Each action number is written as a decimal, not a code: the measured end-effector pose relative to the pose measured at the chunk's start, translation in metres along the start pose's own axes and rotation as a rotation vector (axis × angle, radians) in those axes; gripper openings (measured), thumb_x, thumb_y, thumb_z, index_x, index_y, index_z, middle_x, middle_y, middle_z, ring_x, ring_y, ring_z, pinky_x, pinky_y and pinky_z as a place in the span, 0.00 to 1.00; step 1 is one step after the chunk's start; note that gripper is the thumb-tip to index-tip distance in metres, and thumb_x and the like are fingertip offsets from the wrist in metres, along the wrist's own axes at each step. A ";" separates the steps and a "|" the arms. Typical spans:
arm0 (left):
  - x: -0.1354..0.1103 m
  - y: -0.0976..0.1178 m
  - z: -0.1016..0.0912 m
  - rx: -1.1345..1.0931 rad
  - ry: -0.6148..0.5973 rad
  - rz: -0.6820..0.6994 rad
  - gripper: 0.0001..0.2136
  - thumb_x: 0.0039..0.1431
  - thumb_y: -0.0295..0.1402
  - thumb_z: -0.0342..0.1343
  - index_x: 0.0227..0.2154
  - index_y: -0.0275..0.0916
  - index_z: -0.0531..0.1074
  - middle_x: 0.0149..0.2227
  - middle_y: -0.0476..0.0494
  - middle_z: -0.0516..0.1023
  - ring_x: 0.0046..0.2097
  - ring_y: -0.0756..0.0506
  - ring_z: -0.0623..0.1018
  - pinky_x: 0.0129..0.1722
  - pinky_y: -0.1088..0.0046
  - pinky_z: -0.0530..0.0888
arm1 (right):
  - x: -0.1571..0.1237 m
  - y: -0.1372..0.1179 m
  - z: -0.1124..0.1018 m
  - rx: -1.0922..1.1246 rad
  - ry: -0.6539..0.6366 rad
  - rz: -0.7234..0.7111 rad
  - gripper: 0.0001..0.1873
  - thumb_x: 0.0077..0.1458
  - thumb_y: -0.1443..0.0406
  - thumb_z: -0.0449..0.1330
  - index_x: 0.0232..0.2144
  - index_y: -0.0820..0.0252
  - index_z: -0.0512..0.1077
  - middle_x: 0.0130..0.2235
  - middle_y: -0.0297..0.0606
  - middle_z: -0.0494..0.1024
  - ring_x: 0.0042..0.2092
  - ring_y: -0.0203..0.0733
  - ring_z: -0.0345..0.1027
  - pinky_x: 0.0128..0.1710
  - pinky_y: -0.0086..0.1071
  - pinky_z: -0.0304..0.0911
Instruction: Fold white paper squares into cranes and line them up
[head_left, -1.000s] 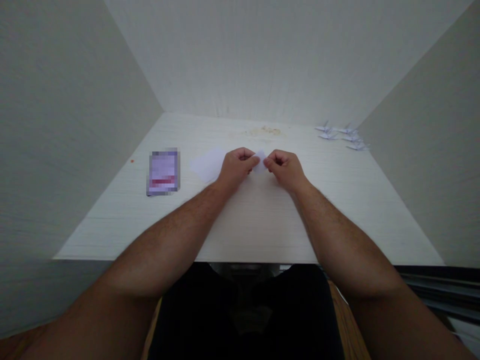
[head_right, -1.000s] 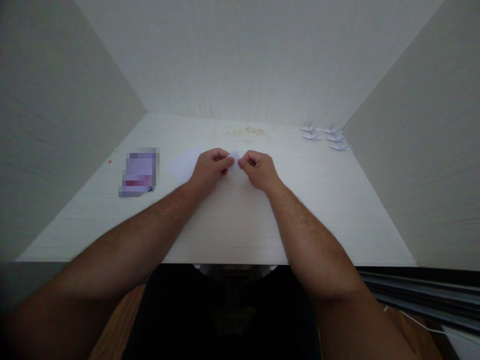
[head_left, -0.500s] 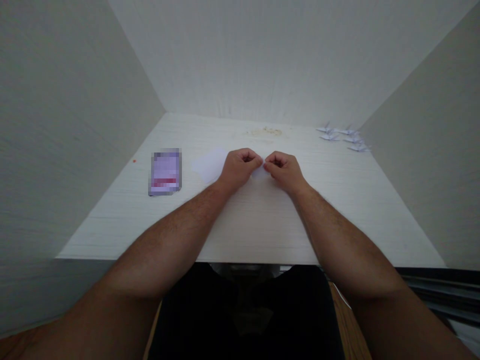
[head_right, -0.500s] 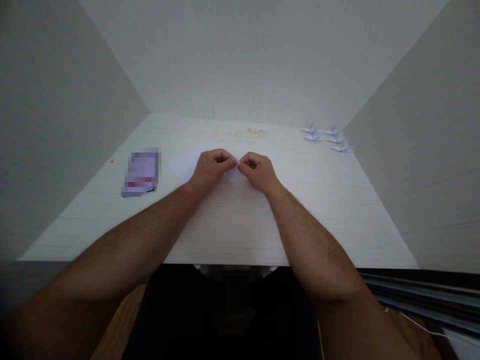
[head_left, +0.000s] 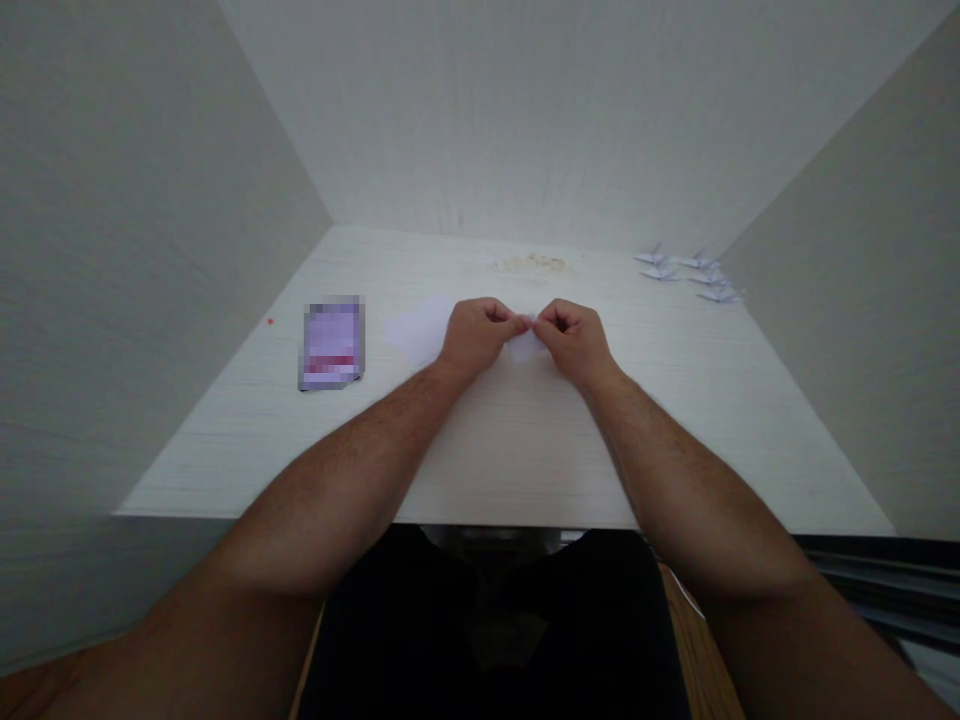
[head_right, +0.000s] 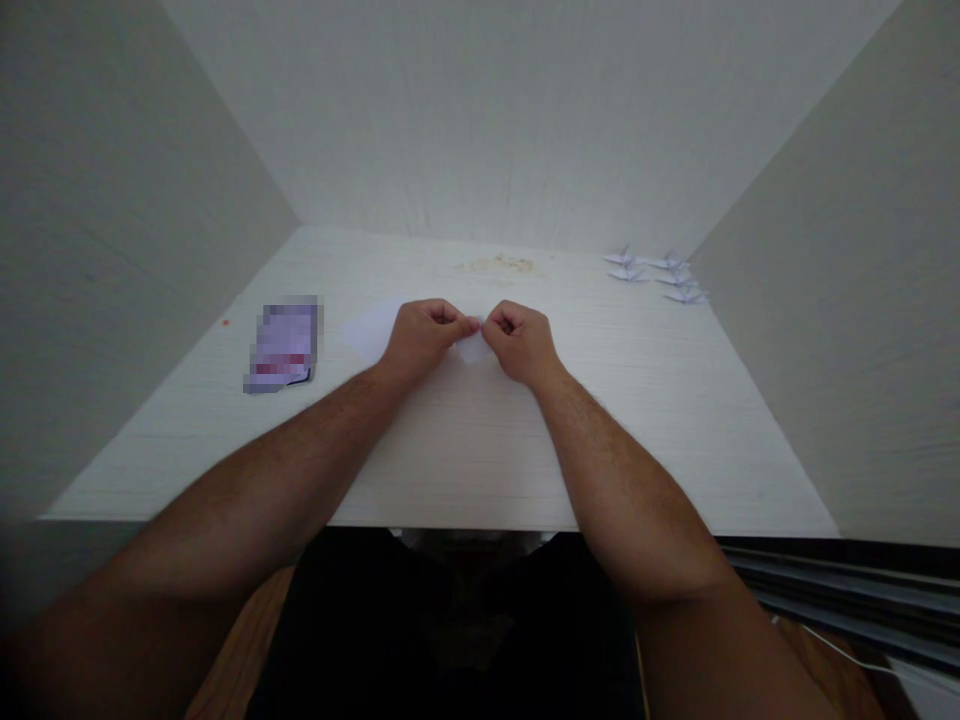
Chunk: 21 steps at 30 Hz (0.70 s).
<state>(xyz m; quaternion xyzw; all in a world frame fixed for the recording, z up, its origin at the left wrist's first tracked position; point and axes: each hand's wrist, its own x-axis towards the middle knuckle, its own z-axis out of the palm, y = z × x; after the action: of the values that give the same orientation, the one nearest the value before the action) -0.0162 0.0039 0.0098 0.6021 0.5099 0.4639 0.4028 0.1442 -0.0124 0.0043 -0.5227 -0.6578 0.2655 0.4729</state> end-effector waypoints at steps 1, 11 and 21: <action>0.000 0.000 0.000 0.031 0.011 -0.005 0.13 0.44 0.38 0.68 0.17 0.36 0.72 0.18 0.52 0.71 0.22 0.54 0.65 0.24 0.75 0.63 | 0.000 0.000 0.000 0.001 0.008 0.005 0.10 0.48 0.65 0.58 0.19 0.58 0.63 0.20 0.27 0.61 0.24 0.32 0.51 0.25 0.30 0.47; 0.002 -0.007 -0.002 0.043 -0.103 0.085 0.03 0.50 0.30 0.60 0.24 0.37 0.75 0.25 0.49 0.77 0.27 0.52 0.71 0.28 0.76 0.66 | 0.005 0.010 -0.002 0.053 0.084 0.055 0.08 0.45 0.67 0.57 0.18 0.57 0.63 0.19 0.27 0.60 0.24 0.33 0.51 0.25 0.30 0.47; -0.001 -0.005 0.001 0.181 -0.099 0.100 0.07 0.51 0.32 0.60 0.21 0.37 0.74 0.22 0.49 0.75 0.24 0.52 0.67 0.27 0.75 0.64 | 0.004 0.001 -0.002 -0.042 0.118 -0.028 0.09 0.46 0.68 0.56 0.17 0.58 0.63 0.19 0.27 0.60 0.24 0.32 0.51 0.24 0.30 0.47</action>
<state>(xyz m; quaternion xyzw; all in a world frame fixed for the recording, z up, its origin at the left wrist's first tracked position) -0.0165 0.0040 0.0046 0.6828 0.4985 0.4050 0.3481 0.1469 -0.0083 0.0058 -0.5379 -0.6415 0.2138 0.5035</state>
